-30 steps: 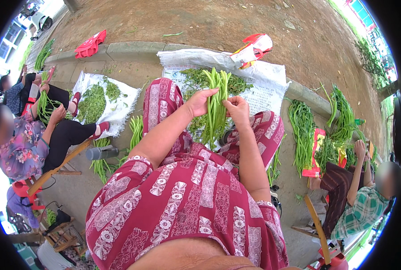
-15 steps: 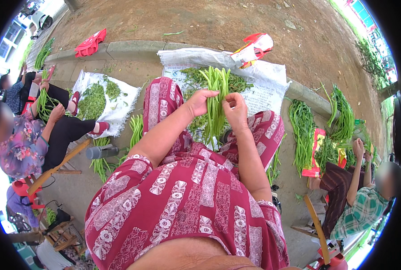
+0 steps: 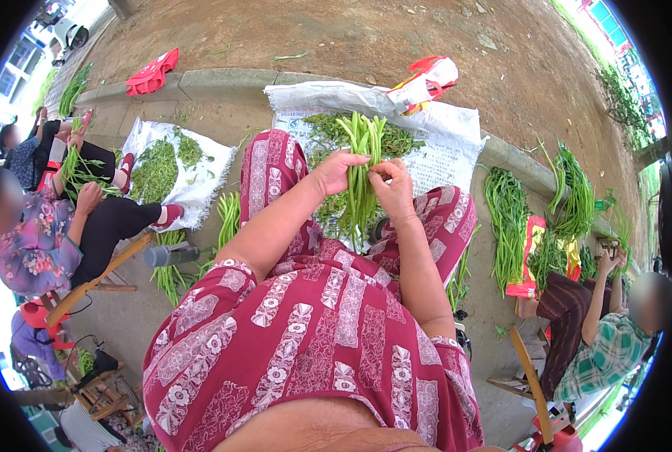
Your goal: The person processes a bunch of green vegetable stems by hand, snapping off the ends and stripping away leaves while seated outdoors.
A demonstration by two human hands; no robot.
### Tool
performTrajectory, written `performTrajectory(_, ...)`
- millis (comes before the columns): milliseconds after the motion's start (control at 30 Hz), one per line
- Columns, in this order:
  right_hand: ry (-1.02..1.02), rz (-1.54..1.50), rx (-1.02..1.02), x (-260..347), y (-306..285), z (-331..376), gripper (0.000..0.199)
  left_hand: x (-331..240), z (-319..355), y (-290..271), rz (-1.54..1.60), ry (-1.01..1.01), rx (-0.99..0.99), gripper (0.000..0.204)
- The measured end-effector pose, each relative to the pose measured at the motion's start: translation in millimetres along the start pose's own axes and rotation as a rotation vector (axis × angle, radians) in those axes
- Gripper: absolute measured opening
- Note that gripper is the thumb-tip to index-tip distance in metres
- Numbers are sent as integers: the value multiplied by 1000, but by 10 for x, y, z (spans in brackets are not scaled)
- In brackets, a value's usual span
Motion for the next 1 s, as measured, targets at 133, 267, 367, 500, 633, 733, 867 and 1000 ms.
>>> performTrajectory(133,17,70,-58,-90,26,-1,4,19,-23,9,-62,4,-39,29)
performTrajectory(267,13,163,-95,-157,47,-4,4,24,-20,73,-167,12,-113,31)
performTrajectory(367,-4,220,-98,-145,67,-8,4,50,-35,70,-210,31,-156,32)
performTrajectory(500,229,9,-90,-87,66,-9,6,39,-31,86,-190,34,-163,33)
performTrajectory(633,306,-520,-272,-131,-62,-83,6,-28,-11,101,-82,13,-92,35)
performTrajectory(733,429,-669,-378,-90,-252,-151,8,-59,4,91,-21,8,-74,38)
performTrajectory(867,471,-456,-220,-309,-305,-156,13,-78,2,110,91,-3,40,43)
performTrajectory(1000,225,-484,-248,-253,-197,-144,11,-135,17,91,152,30,90,45)
Point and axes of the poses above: each hand's wrist, its own z-axis away from the middle knuckle, its own y-axis out of the palm, x = y × z, the point moved 1 cm from there along -z, towards the middle knuckle, and after that the axes turned 5 degrees about -z, right-handed, at the moved point
